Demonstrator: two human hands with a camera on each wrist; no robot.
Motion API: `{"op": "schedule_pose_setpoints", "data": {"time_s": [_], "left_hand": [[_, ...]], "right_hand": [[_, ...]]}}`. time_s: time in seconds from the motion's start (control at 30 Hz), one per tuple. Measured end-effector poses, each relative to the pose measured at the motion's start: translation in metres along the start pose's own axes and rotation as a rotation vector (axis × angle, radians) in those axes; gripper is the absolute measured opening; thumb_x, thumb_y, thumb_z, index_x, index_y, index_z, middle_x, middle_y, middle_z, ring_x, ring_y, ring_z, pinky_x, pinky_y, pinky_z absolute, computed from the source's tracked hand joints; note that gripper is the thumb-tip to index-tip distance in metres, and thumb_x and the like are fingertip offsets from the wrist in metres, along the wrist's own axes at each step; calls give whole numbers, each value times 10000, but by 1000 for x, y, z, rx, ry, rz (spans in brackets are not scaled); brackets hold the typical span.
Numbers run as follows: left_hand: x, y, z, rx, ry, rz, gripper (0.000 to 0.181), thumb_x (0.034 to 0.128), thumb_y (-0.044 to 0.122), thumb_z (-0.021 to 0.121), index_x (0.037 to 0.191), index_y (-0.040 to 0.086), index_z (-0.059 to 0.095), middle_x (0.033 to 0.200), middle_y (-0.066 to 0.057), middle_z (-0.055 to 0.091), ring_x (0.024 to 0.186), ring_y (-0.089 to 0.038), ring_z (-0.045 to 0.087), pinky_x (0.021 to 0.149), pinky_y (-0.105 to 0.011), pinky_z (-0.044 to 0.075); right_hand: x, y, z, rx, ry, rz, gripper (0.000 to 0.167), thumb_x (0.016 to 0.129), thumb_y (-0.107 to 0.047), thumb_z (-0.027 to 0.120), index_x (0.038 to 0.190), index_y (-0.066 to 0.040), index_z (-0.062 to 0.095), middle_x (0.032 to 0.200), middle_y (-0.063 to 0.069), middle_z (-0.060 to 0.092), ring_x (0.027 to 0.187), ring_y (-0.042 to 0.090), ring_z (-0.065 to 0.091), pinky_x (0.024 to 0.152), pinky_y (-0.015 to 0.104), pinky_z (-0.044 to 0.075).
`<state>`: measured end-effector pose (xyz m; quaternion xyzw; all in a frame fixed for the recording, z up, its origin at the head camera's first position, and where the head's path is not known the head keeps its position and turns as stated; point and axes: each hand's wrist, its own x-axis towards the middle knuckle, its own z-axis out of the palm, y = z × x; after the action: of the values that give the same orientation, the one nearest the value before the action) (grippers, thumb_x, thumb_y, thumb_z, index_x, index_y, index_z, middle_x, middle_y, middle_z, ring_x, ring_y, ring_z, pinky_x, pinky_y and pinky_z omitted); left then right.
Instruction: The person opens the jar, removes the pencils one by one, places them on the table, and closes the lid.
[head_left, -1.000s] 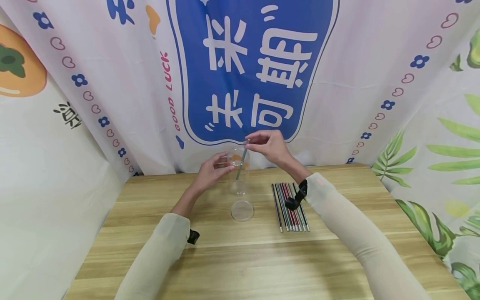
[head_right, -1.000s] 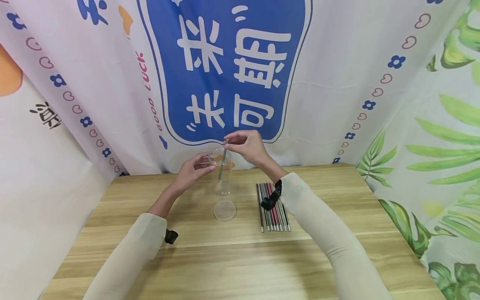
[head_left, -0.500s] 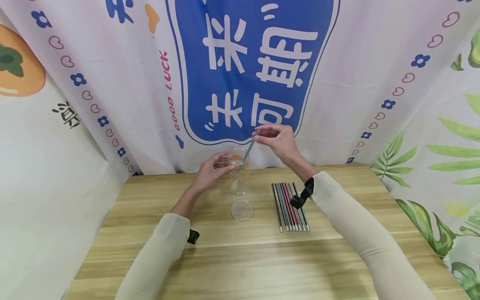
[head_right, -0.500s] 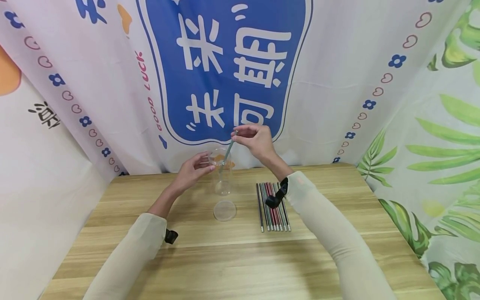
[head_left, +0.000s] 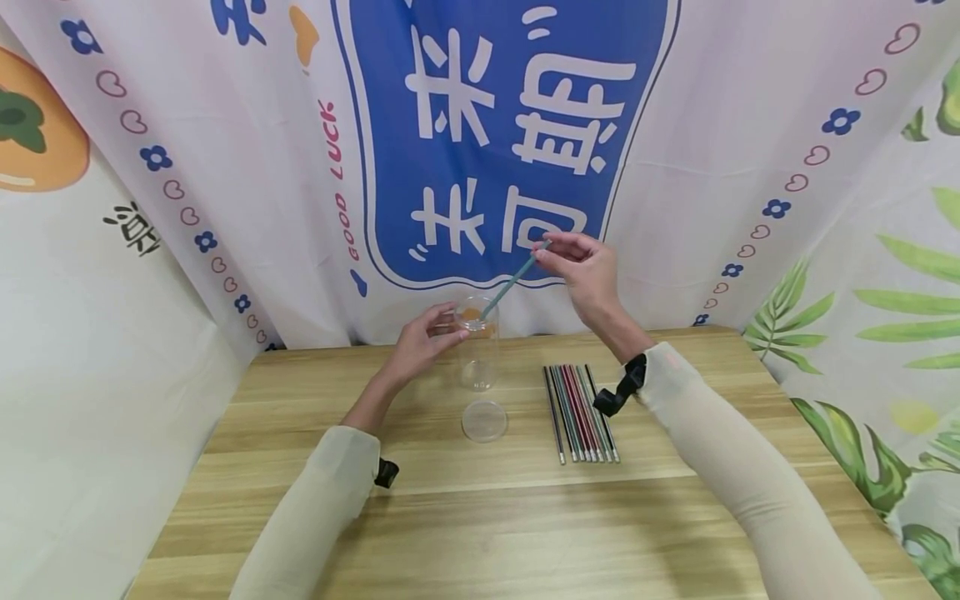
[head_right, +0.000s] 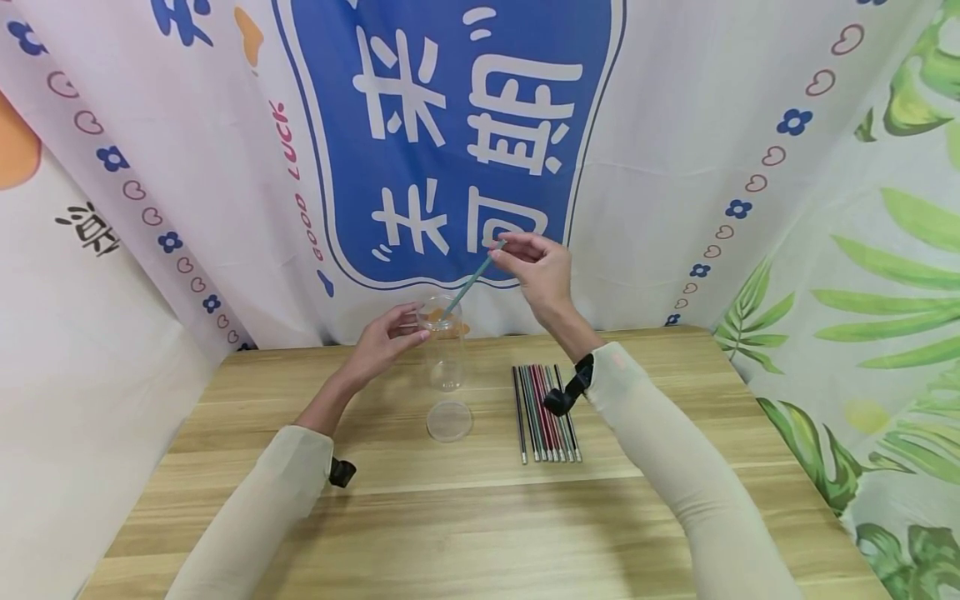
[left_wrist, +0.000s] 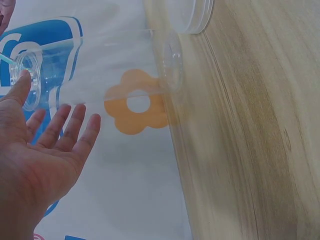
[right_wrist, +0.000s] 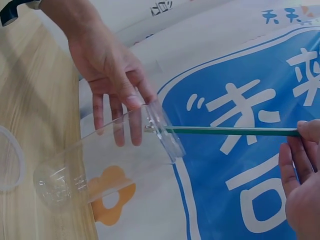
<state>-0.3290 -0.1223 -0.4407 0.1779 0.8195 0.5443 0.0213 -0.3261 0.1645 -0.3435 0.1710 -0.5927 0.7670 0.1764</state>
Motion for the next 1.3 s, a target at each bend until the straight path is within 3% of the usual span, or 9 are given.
{"op": "schedule_pose_setpoints", "data": {"time_s": [0.2, 0.43, 0.57, 0.83, 1.07, 1.3], "left_hand": [[-1, 0, 0, -2, 2, -3, 673, 987, 242, 787, 1557, 44, 490, 1444, -216, 628, 1319, -391, 630, 1092, -500, 549], [0, 0, 0, 6, -2, -13, 691, 986, 249, 788, 1570, 52, 475, 1459, -208, 621, 1325, -385, 627, 1092, -491, 550], [0, 0, 0, 5, -3, -15, 692, 985, 254, 790, 1570, 57, 478, 1459, -207, 621, 1327, -386, 623, 1097, -497, 546], [0, -1, 0, 9, 0, -24, 686, 983, 291, 792, 1566, 85, 492, 1460, -189, 624, 1326, -359, 630, 1094, -490, 550], [0, 1, 0, 12, 1, -27, 684, 983, 277, 792, 1564, 76, 491, 1453, -190, 630, 1321, -357, 635, 1094, -484, 550], [-1, 2, -1, 13, 0, -24, 697, 984, 276, 791, 1569, 61, 480, 1457, -192, 627, 1326, -363, 630, 1094, -492, 549]], "right_hand": [[0, -10, -6, 123, 51, -10, 226, 912, 93, 771, 1136, 67, 749, 1004, 155, 797, 929, 254, 796, 841, 355, 655], [-1, -24, -15, 262, 91, -13, 420, 895, 123, 772, 1266, 222, 604, 1010, 185, 789, 900, 243, 796, 836, 358, 658], [-3, -30, -22, 299, 123, -9, 464, 885, 114, 788, 1292, 220, 591, 999, 170, 787, 897, 256, 792, 835, 365, 659], [-8, -31, -42, 282, 160, 19, 300, 871, 97, 810, 1163, 82, 744, 966, 160, 786, 877, 238, 790, 819, 390, 654], [-17, -23, -61, 232, 155, 76, 295, 860, 124, 807, 1139, 118, 711, 947, 167, 795, 873, 238, 800, 791, 387, 661], [-23, -15, -82, 129, 130, 167, 239, 865, 73, 830, 1092, 60, 756, 954, 158, 796, 877, 242, 805, 785, 361, 658]]}}
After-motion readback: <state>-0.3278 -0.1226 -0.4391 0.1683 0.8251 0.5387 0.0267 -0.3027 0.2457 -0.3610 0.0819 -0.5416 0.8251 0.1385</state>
